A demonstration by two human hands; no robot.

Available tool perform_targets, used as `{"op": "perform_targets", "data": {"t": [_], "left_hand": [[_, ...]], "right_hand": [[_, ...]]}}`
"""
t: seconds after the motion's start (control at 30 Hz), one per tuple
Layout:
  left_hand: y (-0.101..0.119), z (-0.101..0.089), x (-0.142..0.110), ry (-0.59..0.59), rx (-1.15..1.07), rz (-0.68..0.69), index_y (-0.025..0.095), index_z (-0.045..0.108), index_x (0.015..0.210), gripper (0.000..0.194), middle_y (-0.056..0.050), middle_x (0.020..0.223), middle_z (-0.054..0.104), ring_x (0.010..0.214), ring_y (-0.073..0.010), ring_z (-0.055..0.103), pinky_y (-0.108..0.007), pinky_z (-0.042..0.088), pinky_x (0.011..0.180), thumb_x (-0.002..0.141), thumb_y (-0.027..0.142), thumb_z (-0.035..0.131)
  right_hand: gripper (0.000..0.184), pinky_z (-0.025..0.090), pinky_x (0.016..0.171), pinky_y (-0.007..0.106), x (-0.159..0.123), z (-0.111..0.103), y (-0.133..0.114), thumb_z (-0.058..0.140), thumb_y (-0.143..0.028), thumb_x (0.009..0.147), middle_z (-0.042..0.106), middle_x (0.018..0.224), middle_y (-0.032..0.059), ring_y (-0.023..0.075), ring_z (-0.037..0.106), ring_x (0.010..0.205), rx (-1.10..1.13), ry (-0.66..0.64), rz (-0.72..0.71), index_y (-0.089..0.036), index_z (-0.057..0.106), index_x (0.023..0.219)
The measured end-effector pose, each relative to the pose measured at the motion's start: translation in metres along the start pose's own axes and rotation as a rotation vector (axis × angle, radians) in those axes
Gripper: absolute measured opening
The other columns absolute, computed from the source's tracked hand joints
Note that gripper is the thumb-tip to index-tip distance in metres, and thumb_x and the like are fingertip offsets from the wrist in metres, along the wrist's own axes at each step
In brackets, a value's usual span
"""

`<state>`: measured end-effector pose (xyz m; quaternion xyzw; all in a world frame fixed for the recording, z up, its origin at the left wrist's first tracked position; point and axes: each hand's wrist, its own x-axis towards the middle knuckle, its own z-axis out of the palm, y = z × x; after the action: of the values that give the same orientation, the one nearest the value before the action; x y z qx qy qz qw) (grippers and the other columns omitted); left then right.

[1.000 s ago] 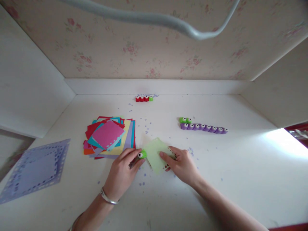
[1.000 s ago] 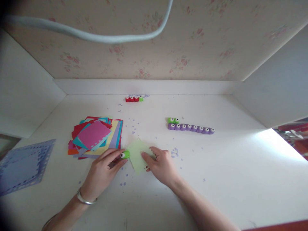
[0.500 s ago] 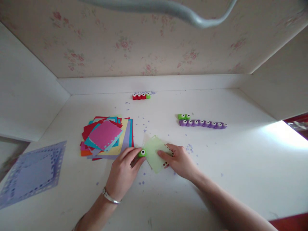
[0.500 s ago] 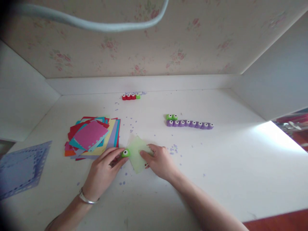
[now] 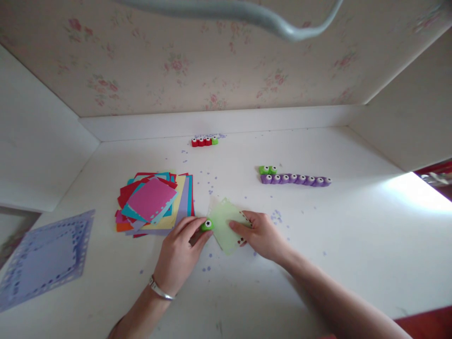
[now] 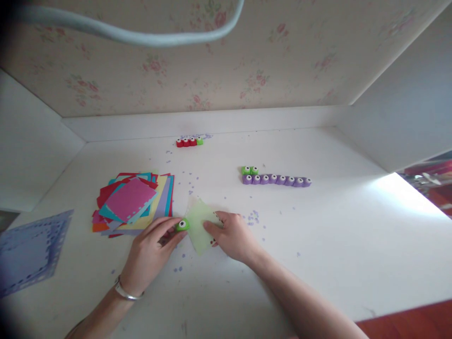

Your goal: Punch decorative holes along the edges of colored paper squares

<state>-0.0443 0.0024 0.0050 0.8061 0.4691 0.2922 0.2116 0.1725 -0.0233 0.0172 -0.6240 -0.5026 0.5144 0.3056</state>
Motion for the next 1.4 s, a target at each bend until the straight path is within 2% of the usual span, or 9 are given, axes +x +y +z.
{"op": "perform_targets", "data": {"t": [0.23,0.37,0.43,0.57,0.9,1.1,1.23,1.4], "left_hand": [[0.003,-0.004,0.001,-0.009,-0.017,-0.024,0.021,0.062,0.108,0.025,-0.006,0.107,0.062,0.089,-0.0182,0.063,-0.031,0.054,0.083,0.086,0.032,0.062],[0.008,-0.006,0.004,0.001,-0.053,-0.076,0.021,0.064,0.107,0.025,-0.007,0.109,0.062,0.084,-0.0165,0.063,-0.027,0.055,0.074,0.086,0.034,0.061],[0.01,-0.006,0.006,-0.014,-0.075,-0.109,0.022,0.066,0.104,0.021,-0.006,0.107,0.063,0.083,-0.016,0.063,-0.025,0.055,0.07,0.088,0.033,0.058],[0.011,-0.004,0.01,-0.018,-0.092,-0.117,0.022,0.068,0.098,0.019,-0.005,0.101,0.066,0.088,-0.0173,0.064,-0.026,0.054,0.073,0.09,0.032,0.055],[0.01,-0.005,0.017,-0.066,-0.203,-0.212,0.021,0.068,0.088,0.017,-0.003,0.091,0.069,0.074,-0.0155,0.066,-0.025,0.055,0.064,0.086,0.034,0.058],[0.006,-0.006,0.027,-0.182,-0.29,-0.389,0.02,0.067,0.08,0.016,-0.001,0.072,0.07,0.06,-0.0153,0.065,-0.024,0.053,0.053,0.08,0.036,0.063],[0.007,-0.004,0.035,-0.254,-0.374,-0.501,0.018,0.062,0.07,0.018,-0.002,0.069,0.068,0.052,-0.0142,0.064,-0.023,0.051,0.044,0.076,0.035,0.064],[0.01,-0.005,0.043,-0.317,-0.38,-0.605,0.017,0.06,0.067,0.014,0.001,0.059,0.061,0.046,-0.0114,0.059,-0.021,0.051,0.044,0.071,0.029,0.066]], "right_hand": [[0.029,0.042,0.048,0.023,0.0,0.001,0.001,0.055,-0.044,0.085,0.059,0.059,-0.0002,0.016,0.063,0.056,-0.036,0.019,-0.018,-0.019,0.059,0.072],[0.029,0.041,0.048,0.023,0.0,0.001,0.0,0.055,-0.044,0.085,0.058,0.059,-0.0004,0.0156,0.062,0.055,-0.052,0.025,-0.026,-0.019,0.058,0.07],[0.029,0.041,0.048,0.024,-0.001,0.001,0.0,0.055,-0.044,0.085,0.058,0.057,-0.0005,0.0154,0.061,0.054,-0.066,0.034,-0.028,-0.019,0.057,0.069],[0.029,0.04,0.048,0.024,-0.001,0.001,0.0,0.054,-0.043,0.085,0.057,0.056,-0.0011,0.0152,0.06,0.053,-0.089,0.034,-0.032,-0.02,0.057,0.068],[0.031,0.036,0.046,0.023,-0.001,0.002,0.001,0.057,-0.045,0.082,0.053,0.054,-0.0011,0.0126,0.048,0.051,-0.107,0.081,-0.059,-0.019,0.058,0.066],[0.032,0.031,0.046,0.023,-0.001,0.002,0.005,0.052,-0.045,0.085,0.047,0.054,-0.003,0.0107,0.04,0.049,-0.147,0.062,-0.062,-0.019,0.055,0.066],[0.032,0.028,0.045,0.023,0.0,0.003,0.004,0.051,-0.045,0.086,0.044,0.055,-0.0037,0.0101,0.037,0.049,-0.167,0.056,-0.059,-0.019,0.056,0.067],[0.031,0.027,0.045,0.022,0.0,0.006,0.002,0.05,-0.043,0.086,0.044,0.057,-0.0039,0.0096,0.037,0.051,-0.205,0.057,-0.062,-0.018,0.056,0.069]]}}
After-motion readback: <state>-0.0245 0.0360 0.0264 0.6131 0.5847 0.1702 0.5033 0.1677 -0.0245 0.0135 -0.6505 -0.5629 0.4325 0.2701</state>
